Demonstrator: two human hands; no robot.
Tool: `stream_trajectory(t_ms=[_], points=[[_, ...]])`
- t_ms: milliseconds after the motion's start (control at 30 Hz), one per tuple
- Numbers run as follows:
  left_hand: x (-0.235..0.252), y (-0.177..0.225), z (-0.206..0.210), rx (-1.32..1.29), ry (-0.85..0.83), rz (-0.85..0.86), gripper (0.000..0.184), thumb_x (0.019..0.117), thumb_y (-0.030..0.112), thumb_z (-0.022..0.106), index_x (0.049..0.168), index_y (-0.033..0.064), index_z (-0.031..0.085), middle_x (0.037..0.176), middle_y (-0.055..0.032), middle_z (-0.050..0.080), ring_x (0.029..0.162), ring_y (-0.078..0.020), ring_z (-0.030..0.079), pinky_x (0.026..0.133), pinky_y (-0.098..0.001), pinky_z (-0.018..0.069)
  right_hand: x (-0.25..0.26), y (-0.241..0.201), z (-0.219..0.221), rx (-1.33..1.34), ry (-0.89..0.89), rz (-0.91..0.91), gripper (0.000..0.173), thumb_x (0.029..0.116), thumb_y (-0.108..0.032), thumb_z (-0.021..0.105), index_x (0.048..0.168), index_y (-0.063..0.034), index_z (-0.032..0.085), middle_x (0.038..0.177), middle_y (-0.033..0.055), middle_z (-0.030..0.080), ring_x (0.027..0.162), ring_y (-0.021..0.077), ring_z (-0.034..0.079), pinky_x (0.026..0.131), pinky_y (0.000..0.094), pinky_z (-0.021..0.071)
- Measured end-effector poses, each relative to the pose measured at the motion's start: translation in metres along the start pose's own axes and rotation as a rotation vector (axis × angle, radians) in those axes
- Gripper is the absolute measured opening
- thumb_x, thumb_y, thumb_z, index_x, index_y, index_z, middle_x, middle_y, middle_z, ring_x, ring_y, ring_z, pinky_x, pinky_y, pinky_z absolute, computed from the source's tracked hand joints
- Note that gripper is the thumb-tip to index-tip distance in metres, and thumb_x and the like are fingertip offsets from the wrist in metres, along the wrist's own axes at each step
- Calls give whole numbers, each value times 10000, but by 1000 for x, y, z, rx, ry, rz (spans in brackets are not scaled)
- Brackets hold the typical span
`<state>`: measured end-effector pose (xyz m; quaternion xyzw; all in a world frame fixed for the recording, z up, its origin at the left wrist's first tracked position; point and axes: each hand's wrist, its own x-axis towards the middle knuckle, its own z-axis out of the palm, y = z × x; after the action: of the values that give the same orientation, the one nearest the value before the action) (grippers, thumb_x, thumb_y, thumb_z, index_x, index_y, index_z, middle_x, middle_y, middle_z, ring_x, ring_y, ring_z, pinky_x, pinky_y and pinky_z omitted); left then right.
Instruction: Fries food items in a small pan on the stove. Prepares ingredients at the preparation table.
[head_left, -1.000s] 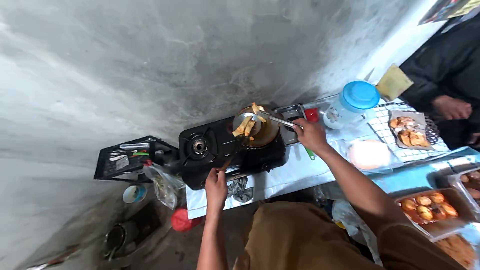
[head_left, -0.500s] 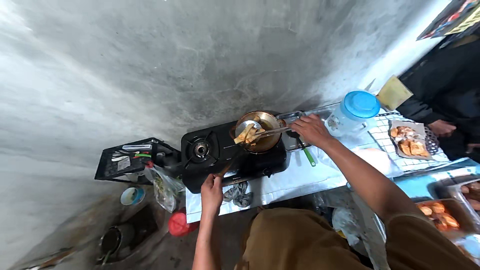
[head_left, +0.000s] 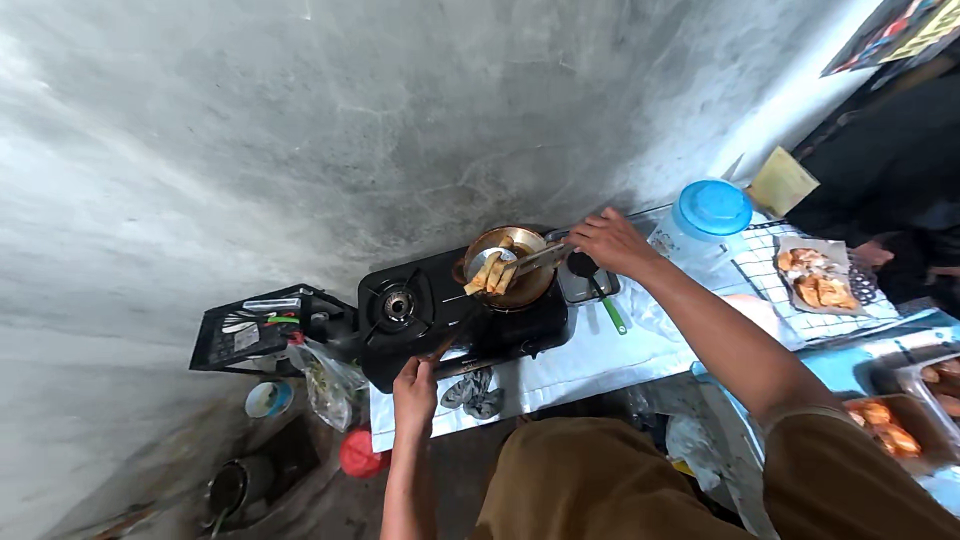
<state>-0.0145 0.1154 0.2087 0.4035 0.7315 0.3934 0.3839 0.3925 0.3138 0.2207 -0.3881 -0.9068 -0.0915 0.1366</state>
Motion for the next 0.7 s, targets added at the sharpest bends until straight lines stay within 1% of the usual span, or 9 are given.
stream_trajectory(t_ms=[100, 167, 200, 267, 333, 400, 467, 567, 700], points=[[-1, 3, 2, -8, 26, 7, 303, 1070, 187, 421, 855, 85, 608, 546, 37, 422, 413, -79, 384, 398, -242, 347, -11, -2, -13, 10, -36, 173, 203, 1023, -183, 620, 1199, -170, 720, 1115, 74, 727, 1041, 305, 676, 915, 545, 477], [0, 7, 3, 2, 47, 27, 293, 1063, 189, 426, 847, 94, 601, 554, 40, 429, 424, -79, 394, 410, -248, 359, -21, -9, -12, 68, -111, 373, 230, 1032, -236, 611, 1220, -154, 715, 1149, 109, 733, 1072, 331, 691, 928, 577, 502], [1, 10, 3, 7, 57, 42, 291, 1059, 187, 426, 844, 98, 600, 559, 41, 434, 432, -79, 399, 418, -250, 363, -25, -15, -7, 142, -163, 486, 257, 1037, -274, 605, 1231, -147, 717, 1146, 131, 732, 1060, 360, 696, 909, 610, 522], [2, 16, 2, 12, 77, 64, 287, 1054, 188, 433, 838, 100, 600, 568, 37, 443, 444, -86, 411, 433, -262, 373, -26, -30, 9, 326, -257, 683, 282, 1021, -333, 617, 1167, -125, 738, 1016, 189, 733, 954, 423, 701, 810, 674, 535], [4, 24, 0, 36, 89, 86, 286, 1052, 198, 425, 864, 95, 615, 578, 40, 452, 452, -85, 423, 438, -267, 385, -21, -45, 29, 508, -362, 807, 282, 1008, -351, 605, 1074, -119, 749, 947, 189, 728, 920, 416, 699, 788, 680, 531], [3, 32, -1, 47, 98, 105, 292, 1053, 209, 419, 900, 84, 634, 587, 37, 462, 454, -90, 426, 437, -273, 389, -14, -62, 42, 668, -438, 864, 302, 1011, -334, 591, 1011, -78, 752, 956, 195, 718, 940, 404, 687, 815, 665, 520], [1, 40, -3, 56, 108, 121, 291, 1052, 208, 414, 904, 81, 630, 588, 35, 465, 452, -92, 432, 435, -273, 396, -5, -78, 48, 738, -486, 889, 335, 1024, -351, 570, 1022, -69, 752, 1002, 187, 721, 983, 380, 687, 861, 639, 521], [-2, 44, -3, 55, 117, 138, 280, 1048, 204, 418, 901, 80, 621, 592, 38, 465, 455, -89, 431, 441, -272, 394, 8, -96, 44, 737, -499, 927, 366, 1034, -377, 548, 1039, -66, 741, 1035, 186, 719, 1027, 372, 680, 882, 622, 513], [-6, 40, -3, 57, 137, 145, 279, 1046, 200, 423, 896, 85, 628, 595, 40, 472, 455, -86, 433, 437, -265, 391, 15, -101, 43, 708, -503, 964, 386, 1032, -402, 536, 1074, -80, 745, 1072, 181, 722, 1067, 371, 678, 896, 618, 514]])
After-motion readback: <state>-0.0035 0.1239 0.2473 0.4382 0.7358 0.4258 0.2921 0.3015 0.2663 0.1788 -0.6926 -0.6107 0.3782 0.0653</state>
